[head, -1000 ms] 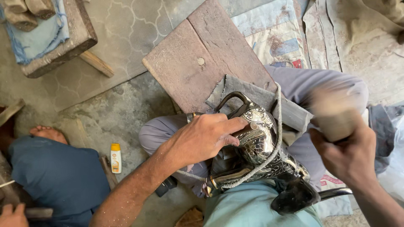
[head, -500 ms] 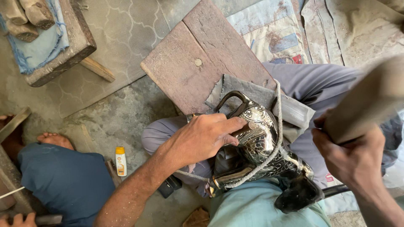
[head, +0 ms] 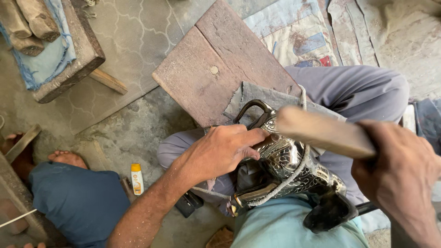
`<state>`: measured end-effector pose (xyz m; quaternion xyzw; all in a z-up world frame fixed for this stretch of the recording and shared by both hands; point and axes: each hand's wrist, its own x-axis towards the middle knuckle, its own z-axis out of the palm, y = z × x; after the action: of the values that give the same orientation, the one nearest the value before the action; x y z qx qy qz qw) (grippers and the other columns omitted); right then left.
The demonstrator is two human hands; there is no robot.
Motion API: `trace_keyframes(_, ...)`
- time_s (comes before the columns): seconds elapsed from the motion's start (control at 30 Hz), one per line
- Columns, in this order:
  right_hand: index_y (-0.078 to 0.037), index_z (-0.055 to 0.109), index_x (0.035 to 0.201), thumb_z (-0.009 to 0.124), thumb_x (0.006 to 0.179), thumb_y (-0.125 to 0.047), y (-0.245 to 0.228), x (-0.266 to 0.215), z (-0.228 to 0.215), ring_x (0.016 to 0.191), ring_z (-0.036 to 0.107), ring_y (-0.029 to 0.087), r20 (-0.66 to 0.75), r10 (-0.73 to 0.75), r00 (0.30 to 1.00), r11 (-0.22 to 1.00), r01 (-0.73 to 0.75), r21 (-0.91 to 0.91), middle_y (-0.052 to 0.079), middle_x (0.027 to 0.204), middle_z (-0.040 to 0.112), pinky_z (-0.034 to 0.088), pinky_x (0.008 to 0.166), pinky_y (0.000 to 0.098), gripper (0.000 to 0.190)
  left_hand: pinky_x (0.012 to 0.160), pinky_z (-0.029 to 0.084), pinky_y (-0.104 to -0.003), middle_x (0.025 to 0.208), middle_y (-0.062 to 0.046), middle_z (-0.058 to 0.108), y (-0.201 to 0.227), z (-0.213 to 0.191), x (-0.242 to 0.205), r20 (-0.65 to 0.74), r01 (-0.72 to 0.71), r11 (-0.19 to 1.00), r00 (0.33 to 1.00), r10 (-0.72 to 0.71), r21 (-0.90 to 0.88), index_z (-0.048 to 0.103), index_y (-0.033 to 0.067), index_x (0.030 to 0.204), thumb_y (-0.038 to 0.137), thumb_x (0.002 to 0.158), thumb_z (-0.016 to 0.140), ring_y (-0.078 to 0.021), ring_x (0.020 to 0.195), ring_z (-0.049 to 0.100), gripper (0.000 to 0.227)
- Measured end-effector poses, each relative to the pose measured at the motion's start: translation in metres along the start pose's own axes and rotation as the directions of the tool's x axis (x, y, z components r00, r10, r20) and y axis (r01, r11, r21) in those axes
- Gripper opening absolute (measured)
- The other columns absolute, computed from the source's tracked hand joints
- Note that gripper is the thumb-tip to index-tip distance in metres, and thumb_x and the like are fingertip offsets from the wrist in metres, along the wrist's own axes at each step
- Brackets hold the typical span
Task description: The person sits on the floor and uses a wooden mallet and a metal chisel to engrave patterns into a silver-colored metal object. They repeatedly strike the chisel to create decorative lines on the surface.
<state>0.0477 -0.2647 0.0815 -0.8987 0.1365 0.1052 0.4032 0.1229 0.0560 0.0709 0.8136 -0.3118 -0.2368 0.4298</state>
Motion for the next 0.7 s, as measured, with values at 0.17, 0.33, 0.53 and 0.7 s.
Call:
trace_keyframes(0.17,-0.005,0.065,0.112,0.076,0.067,-0.008,-0.011,0.001,-0.001,0.081,0.071,0.030,0.043,-0.279,0.959,0.849,0.267,-0.456,0.013,0.089,0.071,0.055,0.070,0.0421,0.046,0.068,0.051,-0.045,0.081,-0.013,0.062,-0.003,0.001,0.001,-0.007,0.000,1.000,1.000,0.000,0.000,0.062,0.0150,0.128,0.017,0.092,0.073,-0.0357,0.077,0.066,0.038)
trace_keyframes(0.33,-0.010,0.068,0.117,0.073,0.074,-0.012,-0.004,-0.001,0.004,0.091,0.069,0.032,0.071,-0.276,0.959,0.733,0.257,-0.630,0.013,0.099,0.071,0.053,0.082,0.0436,0.043,0.069,0.051,-0.045,0.081,-0.012,0.062,-0.008,0.005,0.000,-0.032,-0.028,1.000,0.999,0.028,-0.006,0.063,0.0146,0.127,0.014,0.091,0.074,-0.0349,0.078,0.067,0.038)
trace_keyframes(0.53,-0.008,0.067,0.125,0.070,0.082,-0.009,0.023,0.014,0.003,0.087,0.070,0.030,0.157,-0.247,0.956,0.702,0.289,-0.651,0.011,0.095,0.070,0.054,0.086,0.0437,0.043,0.071,0.057,-0.038,0.090,-0.012,0.069,-0.012,0.012,0.000,-0.155,-0.066,0.990,0.987,0.047,-0.121,0.063,0.0102,0.126,0.005,0.089,0.076,-0.0291,0.083,0.074,0.039)
trace_keyframes(0.7,-0.006,0.056,0.122,0.066,0.083,-0.003,0.033,0.019,0.007,0.094,0.067,0.028,-0.062,-0.265,0.962,0.962,0.260,-0.087,0.012,0.105,0.066,0.053,0.081,0.0377,0.041,0.071,0.058,-0.037,0.097,-0.014,0.072,-0.013,0.016,0.003,-0.145,-0.010,0.992,0.989,-0.009,-0.128,0.062,0.0063,0.126,0.004,0.090,0.076,-0.0280,0.087,0.076,0.039)
